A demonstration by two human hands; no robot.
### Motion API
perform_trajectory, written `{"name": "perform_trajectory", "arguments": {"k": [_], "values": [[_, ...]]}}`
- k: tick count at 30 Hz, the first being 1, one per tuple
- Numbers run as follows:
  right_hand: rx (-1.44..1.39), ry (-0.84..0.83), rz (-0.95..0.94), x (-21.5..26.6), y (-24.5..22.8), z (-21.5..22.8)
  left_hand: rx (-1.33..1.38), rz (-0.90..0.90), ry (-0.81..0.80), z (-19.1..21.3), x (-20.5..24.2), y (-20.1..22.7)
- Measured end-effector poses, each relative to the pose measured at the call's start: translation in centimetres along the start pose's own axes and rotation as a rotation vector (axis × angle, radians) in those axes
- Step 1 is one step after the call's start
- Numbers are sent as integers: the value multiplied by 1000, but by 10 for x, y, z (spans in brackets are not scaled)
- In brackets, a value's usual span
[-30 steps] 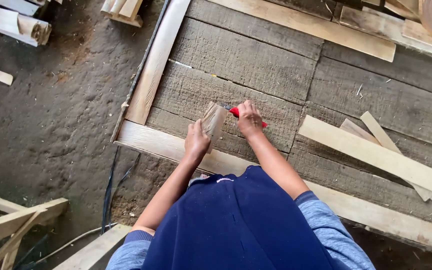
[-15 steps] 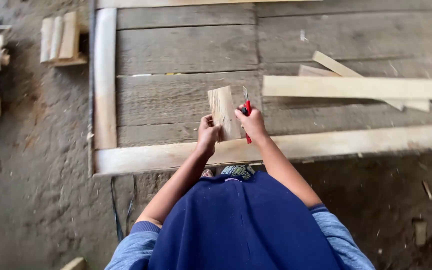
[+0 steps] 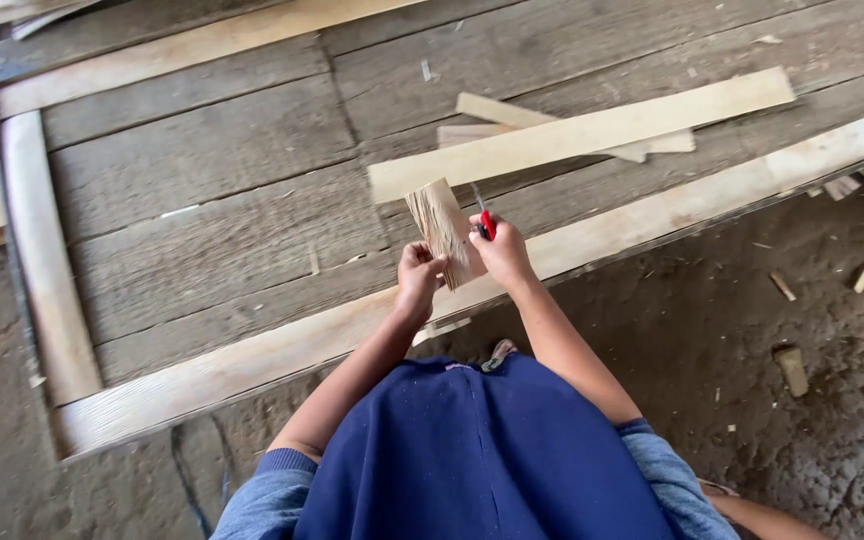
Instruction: Cutting thin wood strips by scoring them with a utility knife and snapping them by hand.
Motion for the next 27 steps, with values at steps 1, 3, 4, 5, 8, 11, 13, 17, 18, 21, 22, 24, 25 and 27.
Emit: {"name": "perform_trajectory", "arguments": {"k": [1, 3, 4, 5, 8, 11, 13, 17, 18, 21, 22, 24, 25, 27], "values": [[3, 5, -1, -1, 2, 22, 3, 0, -6, -19, -17, -11], [216, 4, 133, 11, 10, 56, 36, 18, -8, -50, -36, -47], [222, 5, 135, 11, 16, 75, 42, 14, -11, -70, -44, -54], [224, -57, 150, 11, 20, 91, 85, 26, -1, -89, -52, -61], [285, -188, 151, 16, 36, 145, 175, 42, 13, -145, -68, -86], [400, -295, 68, 14, 56, 185, 178, 41, 13, -186, -78, -105], [457, -328, -8, 9, 75, 205, 137, 41, 4, -209, -82, -116], [507, -284, -7, -1, 99, 230, 30, 64, -74, -239, -95, -130], [489, -270, 17, 1, 103, 235, -34, 96, -89, -244, -96, -136], [527, -194, 112, -4, 101, 255, -187, 160, -107, -265, -94, -127], [524, -188, 109, -8, 105, 261, -192, 162, -113, -271, -96, -126], [582, -178, 177, -18, 109, 269, -220, 214, -145, -281, -103, -124], [580, -171, 176, -24, 109, 274, -224, 212, -151, -287, -108, -118], [609, -175, 204, -32, 110, 281, -285, 294, -192, -300, -115, -113]]}}
Point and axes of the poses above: each hand's wrist, its own x-axis away from the middle knuckle, its own z-axis out of the back of the hand, y = z × x, the point moved 4 cm from there along -x, towards the middle knuckle, and after that the axes turned 15 degrees about -y, right-handed, at the moved point
